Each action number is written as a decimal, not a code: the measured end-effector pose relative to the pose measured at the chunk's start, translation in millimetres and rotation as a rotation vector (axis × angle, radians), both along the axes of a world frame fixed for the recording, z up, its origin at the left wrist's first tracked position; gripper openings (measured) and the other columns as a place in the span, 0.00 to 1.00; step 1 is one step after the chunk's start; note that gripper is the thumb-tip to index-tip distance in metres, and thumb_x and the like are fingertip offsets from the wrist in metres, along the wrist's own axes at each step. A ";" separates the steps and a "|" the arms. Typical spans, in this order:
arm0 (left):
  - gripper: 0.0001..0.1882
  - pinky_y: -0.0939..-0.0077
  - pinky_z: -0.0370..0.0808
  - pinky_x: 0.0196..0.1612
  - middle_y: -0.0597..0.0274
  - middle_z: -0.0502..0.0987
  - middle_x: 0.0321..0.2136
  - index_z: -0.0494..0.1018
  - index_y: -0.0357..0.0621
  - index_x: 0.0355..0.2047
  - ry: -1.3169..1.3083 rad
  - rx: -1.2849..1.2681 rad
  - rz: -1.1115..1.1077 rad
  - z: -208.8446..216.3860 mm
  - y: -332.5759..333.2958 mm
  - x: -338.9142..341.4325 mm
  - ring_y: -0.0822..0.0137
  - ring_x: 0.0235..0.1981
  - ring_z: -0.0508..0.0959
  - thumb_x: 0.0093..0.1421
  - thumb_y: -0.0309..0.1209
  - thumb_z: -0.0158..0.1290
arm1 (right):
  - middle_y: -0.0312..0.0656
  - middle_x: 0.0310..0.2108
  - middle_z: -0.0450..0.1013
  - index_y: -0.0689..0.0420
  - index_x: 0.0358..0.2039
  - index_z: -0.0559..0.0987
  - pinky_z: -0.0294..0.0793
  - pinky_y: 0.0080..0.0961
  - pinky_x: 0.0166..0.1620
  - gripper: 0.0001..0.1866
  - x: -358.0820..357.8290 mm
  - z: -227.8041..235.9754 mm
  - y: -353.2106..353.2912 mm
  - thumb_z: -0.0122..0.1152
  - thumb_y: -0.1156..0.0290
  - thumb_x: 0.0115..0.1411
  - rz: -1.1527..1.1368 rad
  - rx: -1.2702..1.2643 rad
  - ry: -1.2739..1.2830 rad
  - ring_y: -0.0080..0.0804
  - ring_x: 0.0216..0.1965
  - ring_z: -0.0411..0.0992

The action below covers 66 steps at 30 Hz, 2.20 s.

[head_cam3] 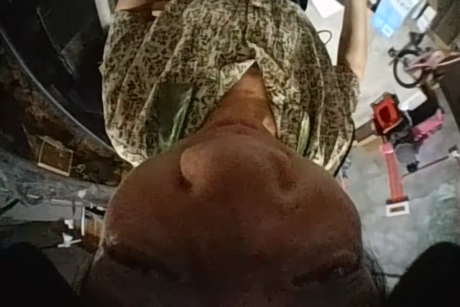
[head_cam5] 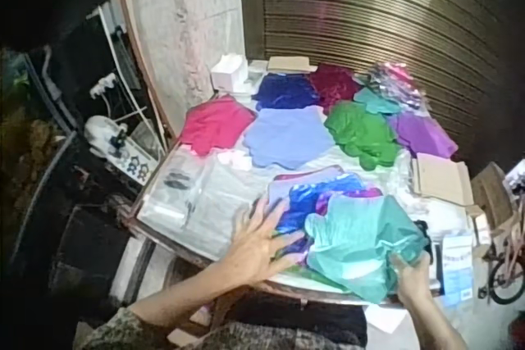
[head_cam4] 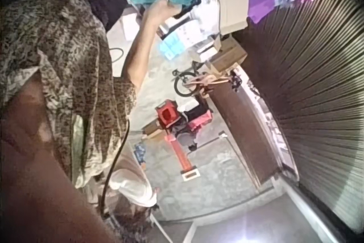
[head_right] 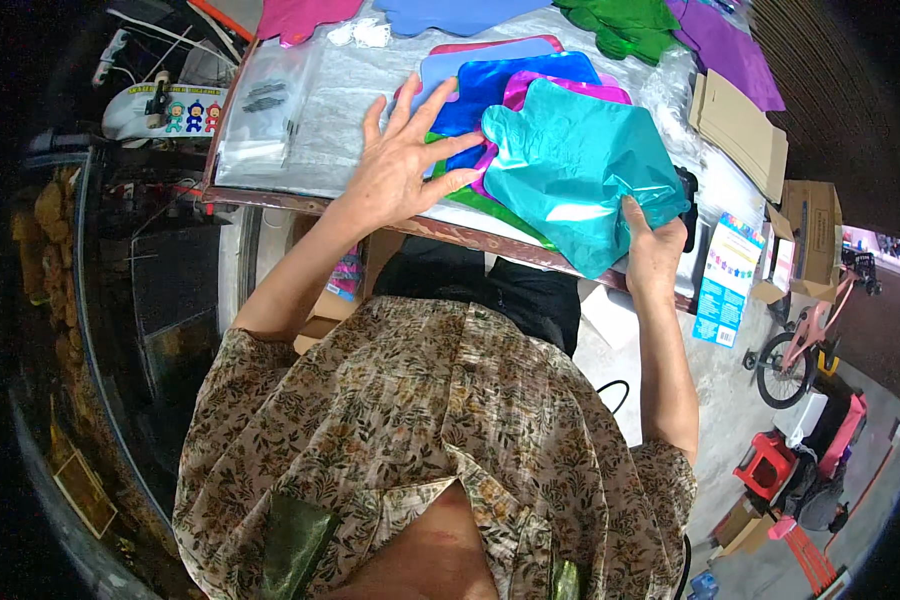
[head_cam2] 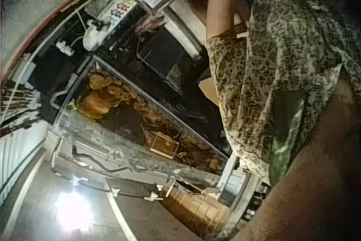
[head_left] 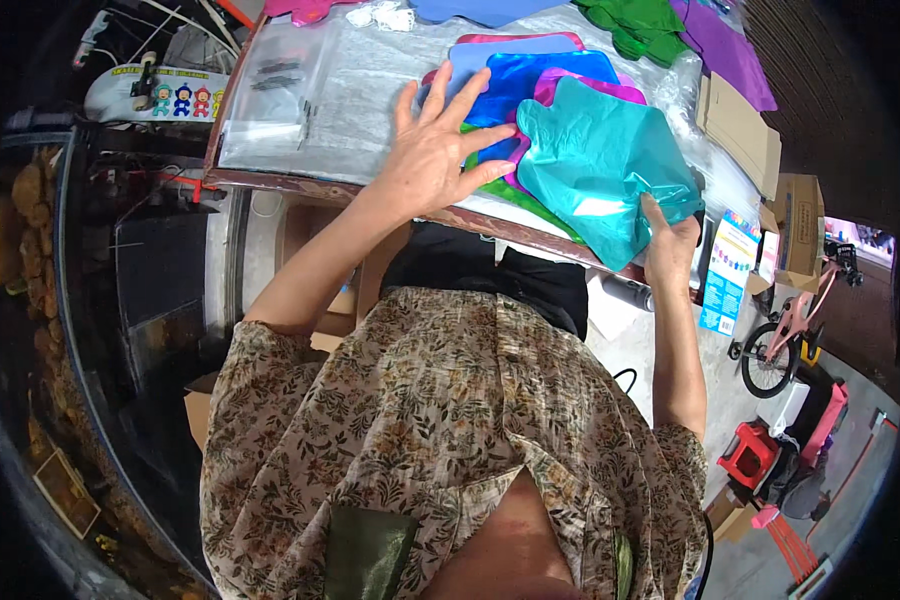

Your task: Folding and sorting various colored plastic foil sheets on a workbench.

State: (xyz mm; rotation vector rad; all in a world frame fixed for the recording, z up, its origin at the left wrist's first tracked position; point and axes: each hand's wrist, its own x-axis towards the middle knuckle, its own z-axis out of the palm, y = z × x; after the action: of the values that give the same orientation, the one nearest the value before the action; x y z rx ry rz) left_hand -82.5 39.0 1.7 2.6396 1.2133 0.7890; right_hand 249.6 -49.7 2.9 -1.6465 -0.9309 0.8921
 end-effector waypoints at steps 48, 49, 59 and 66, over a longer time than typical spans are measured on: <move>0.19 0.60 0.69 0.40 0.64 0.81 0.24 0.81 0.47 0.31 0.095 0.014 0.069 16.5 58.2 3.1 0.60 0.35 0.79 0.48 0.47 0.70 | 0.41 0.45 0.80 0.66 0.47 0.79 0.72 0.26 0.51 0.13 -2.3 -4.6 3.6 0.64 0.75 0.63 0.048 -0.003 -0.009 0.26 0.44 0.75; 0.19 0.60 0.69 0.40 0.64 0.81 0.24 0.81 0.47 0.31 0.094 0.012 0.070 17.5 59.1 3.4 0.60 0.35 0.79 0.48 0.47 0.70 | 0.41 0.45 0.80 0.66 0.47 0.79 0.72 0.26 0.51 0.13 -2.4 -5.1 3.9 0.64 0.75 0.63 0.050 -0.004 -0.010 0.26 0.44 0.75; 0.07 0.64 0.74 0.38 0.55 0.80 0.27 0.81 0.44 0.37 -0.197 -0.676 -0.264 29.6 103.5 25.7 0.60 0.30 0.79 0.63 0.32 0.56 | 0.40 0.45 0.80 0.66 0.47 0.79 0.72 0.26 0.50 0.13 3.8 -12.0 7.4 0.64 0.75 0.63 0.045 0.001 -0.002 0.27 0.43 0.76; 0.07 0.63 0.76 0.40 0.50 0.79 0.29 0.78 0.38 0.37 0.080 -0.501 -0.313 43.8 114.0 26.1 0.55 0.31 0.79 0.61 0.27 0.56 | 0.39 0.45 0.80 0.64 0.47 0.80 0.72 0.27 0.51 0.12 5.8 -15.0 6.5 0.64 0.75 0.63 0.043 0.002 0.032 0.26 0.43 0.76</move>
State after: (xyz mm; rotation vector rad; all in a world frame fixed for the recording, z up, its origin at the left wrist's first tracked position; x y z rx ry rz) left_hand -56.4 153.0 45.5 2.3658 0.8387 0.2809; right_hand 255.4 -43.2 -12.0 -1.6109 -0.9484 0.9436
